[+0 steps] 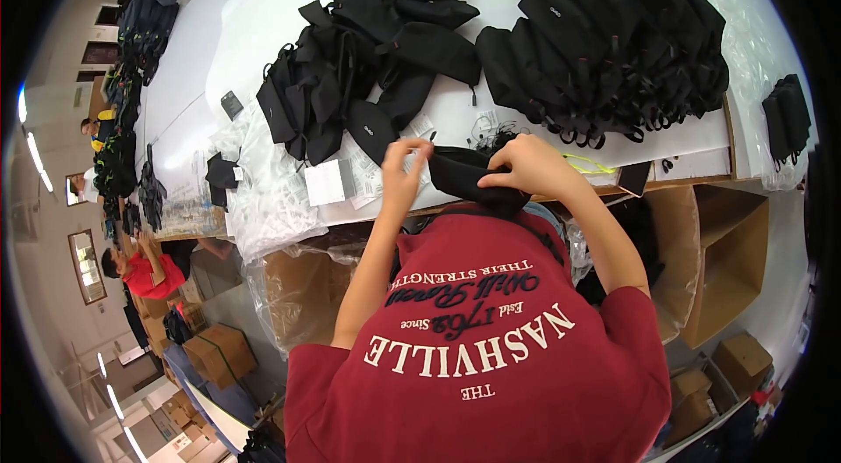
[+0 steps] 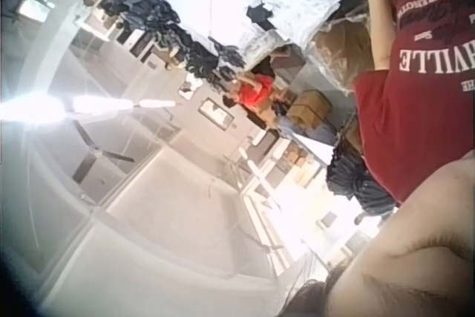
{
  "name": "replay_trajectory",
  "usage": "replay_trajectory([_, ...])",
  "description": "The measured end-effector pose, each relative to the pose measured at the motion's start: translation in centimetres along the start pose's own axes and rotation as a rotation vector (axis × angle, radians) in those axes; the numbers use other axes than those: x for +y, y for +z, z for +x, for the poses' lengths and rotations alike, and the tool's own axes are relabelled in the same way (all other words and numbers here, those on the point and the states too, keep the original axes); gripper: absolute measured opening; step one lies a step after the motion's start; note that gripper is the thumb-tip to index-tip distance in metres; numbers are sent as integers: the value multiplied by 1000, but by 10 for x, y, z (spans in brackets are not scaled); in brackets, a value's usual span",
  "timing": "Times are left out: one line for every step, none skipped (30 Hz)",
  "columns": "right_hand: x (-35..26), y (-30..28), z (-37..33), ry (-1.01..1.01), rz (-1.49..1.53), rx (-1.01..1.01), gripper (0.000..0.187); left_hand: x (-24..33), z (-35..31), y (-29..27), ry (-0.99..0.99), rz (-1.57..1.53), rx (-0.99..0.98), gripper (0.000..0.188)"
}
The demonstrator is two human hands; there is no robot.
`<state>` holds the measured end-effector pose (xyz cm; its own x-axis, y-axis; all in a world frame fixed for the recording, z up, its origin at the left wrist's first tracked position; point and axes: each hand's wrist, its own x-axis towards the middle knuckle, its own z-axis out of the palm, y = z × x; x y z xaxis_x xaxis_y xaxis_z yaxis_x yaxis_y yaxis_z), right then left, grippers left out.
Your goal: Tagging and inspecting black fabric pouches at a workbench.
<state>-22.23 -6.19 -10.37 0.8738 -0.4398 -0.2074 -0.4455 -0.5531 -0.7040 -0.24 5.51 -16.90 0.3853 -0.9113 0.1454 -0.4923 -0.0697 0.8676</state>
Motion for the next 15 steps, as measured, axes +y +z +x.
replay_trajectory([2, 0, -1, 78, 61, 14, 34, -16, -2, -6, -162, -37, 31, 16])
replay_trajectory([4, 0, -2, 156, 120, 29, 33, -29, -6, -10, -323, -75, 63, 21])
replay_trajectory([6, 2, -4, 125, 107, 61, 33, -48, -17, -12, -322, -74, 62, 21])
replay_trajectory([8, 4, -5, 127, 107, 61, 33, -66, -32, -13, -329, 167, -41, 28])
replay_trajectory([10, 6, -8, 153, 138, 74, 33, -77, -44, -13, -334, 408, -145, 35])
replay_trajectory([10, 8, -8, 178, 170, 87, 33, -78, -51, -12, -337, 409, -146, 35])
replay_trajectory([8, 8, -8, 178, 172, 83, 33, -80, -57, -8, -176, 536, -110, 40])
replay_trajectory([4, 5, -8, 200, 185, 62, 33, -82, -62, -5, -13, 661, -74, 45])
replay_trajectory([-1, 3, -9, 225, 197, 40, 33, -82, -62, -2, -48, 605, -54, 36])
replay_trajectory([-4, 1, -10, 225, 196, 35, 33, -83, -61, -2, -53, 603, -53, 36])
replay_trajectory([-9, 0, -11, 235, 181, 27, 32, -84, -61, -4, -85, 566, -56, 32])
replay_trajectory([-10, -2, -10, 244, 164, 25, 32, -82, -56, -5, -111, 529, -57, 28])
replay_trajectory([-7, 1, -9, 241, 160, 27, 32, -79, -52, -5, -96, 497, -26, 20])
replay_trajectory([-3, 8, -10, 159, 120, 91, 31, -75, -50, -6, -94, 496, -21, 20])
replay_trajectory([1, 11, -11, 85, 81, 159, 31, -60, -41, -6, -102, 321, 106, 17])
